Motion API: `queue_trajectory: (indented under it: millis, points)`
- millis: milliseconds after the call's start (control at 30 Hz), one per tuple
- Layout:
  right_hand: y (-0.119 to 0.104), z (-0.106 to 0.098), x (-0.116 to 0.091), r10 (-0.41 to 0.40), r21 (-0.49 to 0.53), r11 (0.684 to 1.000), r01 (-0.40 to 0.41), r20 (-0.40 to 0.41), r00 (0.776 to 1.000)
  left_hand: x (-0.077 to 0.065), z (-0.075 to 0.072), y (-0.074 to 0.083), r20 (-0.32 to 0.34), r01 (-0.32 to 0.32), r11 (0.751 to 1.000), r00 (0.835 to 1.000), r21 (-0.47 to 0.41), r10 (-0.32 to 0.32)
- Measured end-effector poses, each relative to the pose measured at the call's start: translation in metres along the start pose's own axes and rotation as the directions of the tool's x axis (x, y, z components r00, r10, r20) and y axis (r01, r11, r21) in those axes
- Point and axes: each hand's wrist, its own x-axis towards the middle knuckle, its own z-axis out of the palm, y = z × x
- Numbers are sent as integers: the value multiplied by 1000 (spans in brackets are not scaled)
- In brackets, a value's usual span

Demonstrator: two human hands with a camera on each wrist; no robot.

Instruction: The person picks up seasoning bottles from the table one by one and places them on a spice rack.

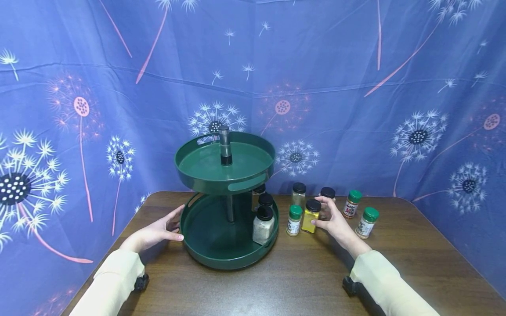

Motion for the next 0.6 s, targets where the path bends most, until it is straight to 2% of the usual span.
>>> queue_trajectory:
  millis: [233,600]
  points:
    - [-1,1,-1,4,16,1000,-4,2,1000,-1,0,1,-8,7,1000,1000,6,-7]
    - [3,0,-1,-3,-22,1000,3,-28,1000,0,0,-2,-5,-4,1000,1000,-3,4]
